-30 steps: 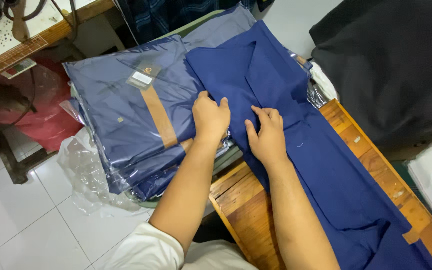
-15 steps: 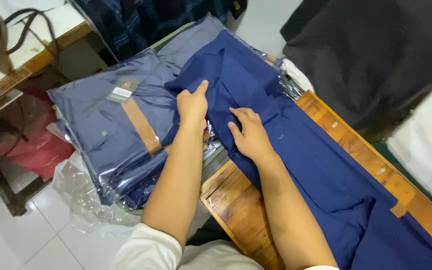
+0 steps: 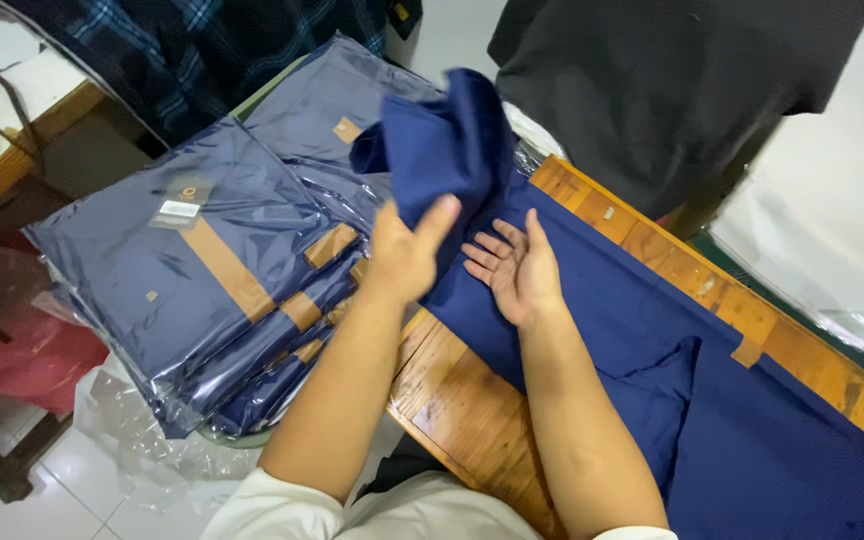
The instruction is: The person folds a blue shirt and places it into a clear plastic bag.
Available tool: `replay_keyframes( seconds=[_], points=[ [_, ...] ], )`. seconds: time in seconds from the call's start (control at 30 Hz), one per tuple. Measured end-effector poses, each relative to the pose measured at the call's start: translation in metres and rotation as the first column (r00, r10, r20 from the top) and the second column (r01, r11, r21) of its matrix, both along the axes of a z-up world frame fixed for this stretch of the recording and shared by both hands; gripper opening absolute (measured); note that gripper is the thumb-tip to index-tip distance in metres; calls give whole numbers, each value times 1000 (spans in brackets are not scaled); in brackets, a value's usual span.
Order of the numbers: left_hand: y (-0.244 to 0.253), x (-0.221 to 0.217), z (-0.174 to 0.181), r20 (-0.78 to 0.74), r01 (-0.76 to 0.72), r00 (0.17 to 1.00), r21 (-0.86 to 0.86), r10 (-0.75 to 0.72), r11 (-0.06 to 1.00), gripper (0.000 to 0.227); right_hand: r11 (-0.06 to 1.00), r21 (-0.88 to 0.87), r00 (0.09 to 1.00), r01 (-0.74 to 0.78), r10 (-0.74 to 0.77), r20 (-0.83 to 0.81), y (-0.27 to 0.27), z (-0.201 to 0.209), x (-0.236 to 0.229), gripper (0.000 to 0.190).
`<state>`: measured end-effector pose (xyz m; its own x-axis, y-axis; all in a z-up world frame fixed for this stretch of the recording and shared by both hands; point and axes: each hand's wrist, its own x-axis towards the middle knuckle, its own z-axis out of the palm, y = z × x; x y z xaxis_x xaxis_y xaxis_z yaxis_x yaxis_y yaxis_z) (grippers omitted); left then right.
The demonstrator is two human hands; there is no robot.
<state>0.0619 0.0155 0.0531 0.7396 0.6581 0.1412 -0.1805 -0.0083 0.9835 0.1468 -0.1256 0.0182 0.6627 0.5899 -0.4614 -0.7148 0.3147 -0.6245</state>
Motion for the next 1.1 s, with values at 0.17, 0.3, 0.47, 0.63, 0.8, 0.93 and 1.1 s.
replay_keyframes(
  seconds=[0.17,0.3,0.47,0.63,0.8,0.93,1.1],
  points=[
    [-69,-17,46,-32,261,964,335,-266,905,31,998,61,994,10,-17,110,-58,-15,16,119],
    [-117,-27,39,108,402,770,683,-628,610,29,979,94,966,181,-195,172,-134,-40,31,101],
    [-150,-30,-31,-320,655,641,701,-697,282,43,917,153,890,368,-395,229,-194,-68,38,85],
    [-158,-28,-23,-323,736,514,643,-794,215,25,920,-65,914,386,-372,160,-190,3,-30,113],
    [-179,17,-56,28,667,535,600,-844,443,8,903,-273,867,333,-179,464,-257,-85,11,48],
    [-177,34,-49,289,777,505,259,-814,574,23,845,-344,796,409,-146,588,-238,-42,-7,62],
    [-132,27,-38,-68,545,801,491,-594,679,25,404,-825,858,395,160,488,-234,-50,10,66]
  ],
)
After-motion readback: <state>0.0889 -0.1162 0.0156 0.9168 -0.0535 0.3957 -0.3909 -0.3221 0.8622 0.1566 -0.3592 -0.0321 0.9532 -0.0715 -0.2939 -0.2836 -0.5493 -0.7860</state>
